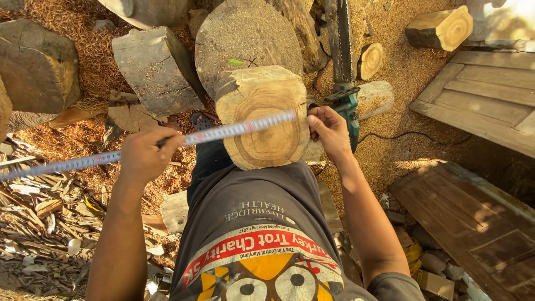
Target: The user is measuring wood and then cutting it with a chainsaw.
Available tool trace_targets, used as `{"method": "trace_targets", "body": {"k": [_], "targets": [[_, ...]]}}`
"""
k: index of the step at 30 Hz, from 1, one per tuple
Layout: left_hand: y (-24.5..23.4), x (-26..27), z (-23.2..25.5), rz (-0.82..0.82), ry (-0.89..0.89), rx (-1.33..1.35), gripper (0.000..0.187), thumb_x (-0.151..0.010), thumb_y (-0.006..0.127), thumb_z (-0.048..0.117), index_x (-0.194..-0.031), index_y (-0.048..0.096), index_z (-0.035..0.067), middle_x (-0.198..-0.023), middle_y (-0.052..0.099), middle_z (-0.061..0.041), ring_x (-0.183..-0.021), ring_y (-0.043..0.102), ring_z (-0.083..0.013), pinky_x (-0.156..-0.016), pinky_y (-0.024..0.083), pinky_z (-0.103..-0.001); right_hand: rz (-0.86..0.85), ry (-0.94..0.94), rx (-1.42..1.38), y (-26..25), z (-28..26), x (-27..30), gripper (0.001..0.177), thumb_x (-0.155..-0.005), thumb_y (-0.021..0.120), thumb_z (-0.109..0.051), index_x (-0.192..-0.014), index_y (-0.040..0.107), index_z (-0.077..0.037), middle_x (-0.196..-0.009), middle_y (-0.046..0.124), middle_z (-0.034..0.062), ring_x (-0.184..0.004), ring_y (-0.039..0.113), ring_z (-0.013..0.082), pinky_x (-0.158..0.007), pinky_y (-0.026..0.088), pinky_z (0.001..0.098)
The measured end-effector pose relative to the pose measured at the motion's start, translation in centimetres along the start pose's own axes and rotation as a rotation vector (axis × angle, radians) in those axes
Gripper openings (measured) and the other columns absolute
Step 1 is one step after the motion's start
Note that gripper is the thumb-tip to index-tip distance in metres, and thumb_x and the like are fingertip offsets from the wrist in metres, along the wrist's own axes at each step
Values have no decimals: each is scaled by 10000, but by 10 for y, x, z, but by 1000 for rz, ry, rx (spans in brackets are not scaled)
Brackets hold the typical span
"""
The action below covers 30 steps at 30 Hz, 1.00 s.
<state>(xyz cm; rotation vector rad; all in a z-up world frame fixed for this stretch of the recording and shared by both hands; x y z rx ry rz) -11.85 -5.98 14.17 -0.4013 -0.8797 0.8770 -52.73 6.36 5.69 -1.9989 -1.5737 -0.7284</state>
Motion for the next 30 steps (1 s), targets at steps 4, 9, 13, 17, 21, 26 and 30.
{"method": "trace_targets", "body": {"k": [4, 9, 13, 17, 21, 26, 30], "targets": [[-14, -7, -29, 121, -145, 191, 147, -1013, 697, 203, -1056, 768, 82, -760, 694, -44, -502, 538, -79, -376, 386, -257, 28, -64, -181, -13, 8, -19, 302, -1027, 683, -313, -1132, 679, -30, -806, 659, 16, -689, 602, 89, -604, 497, 266], [-4, -4, -106, 312, -411, 189, 198, -1078, 638, 189, -1029, 712, 13, -787, 647, -54, -550, 513, -86, -407, 364, -278, -44, -160, 27, 3, -26, -30, 491, -997, 656, -421, -1331, 638, -62, -1147, 733, 98, -1052, 708, 178, -872, 608, 343], [36, 30, -176, 272, -645, 214, 272, -1094, 577, 230, -964, 677, 14, -758, 641, -67, -545, 534, -118, -430, 405, -308, -119, -204, 97, 18, -36, -39, 611, -981, 646, -480, -1440, 582, -82, -1269, 691, 146, -1179, 672, 242, -990, 602, 404], [83, 85, -236, 196, -808, 270, 342, -1109, 528, 267, -964, 697, 7, -738, 664, -89, -593, 604, -143, -571, 497, -326, -230, -203, 56, 38, -59, -43, 741, -929, 715, -493, -1495, 491, -72, -1362, 640, 159, -1262, 634, 267, -1058, 560, 427], [109, 126, -253, 231, -934, 404, 325, -1075, 546, 281, -1016, 696, -1, -745, 677, -84, -611, 635, -142, -601, 509, -345, -327, -297, 61, 49, -76, -49, 697, -974, 725, -415, -1512, 478, -47, -1597, 445, 179, -1463, 455, 293, -1201, 416, 427], [112, 130, -228, 404, -821, 415, 370, -1108, 569, 324, -1087, 711, -17, -743, 602, -81, -611, 506, -129, -564, 391, -341, -379, -305, 118, 52, -75, -54, 609, -1008, 683, -338, -1510, 489, -52, -1635, 428, 169, -1533, 399, 295, -1256, 362, 431], [97, 87, -137, 257, -770, 333, 444, -996, 676, 433, -1106, 691, 3, -754, 594, -44, -563, 438, -143, -507, 369, -331, -315, -337, 56, 54, -72, -49, 606, -1033, 644, -339, -1532, 468, -44, -1645, 418, 184, -1563, 365, 294, -1291, 311, 440]]}}
Point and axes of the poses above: each hand's wrist, its own x-axis away from the middle knuckle, its own y-axis out of the palm, z = x × y, the point moved 9 cm from there along -x, towards the middle knuckle
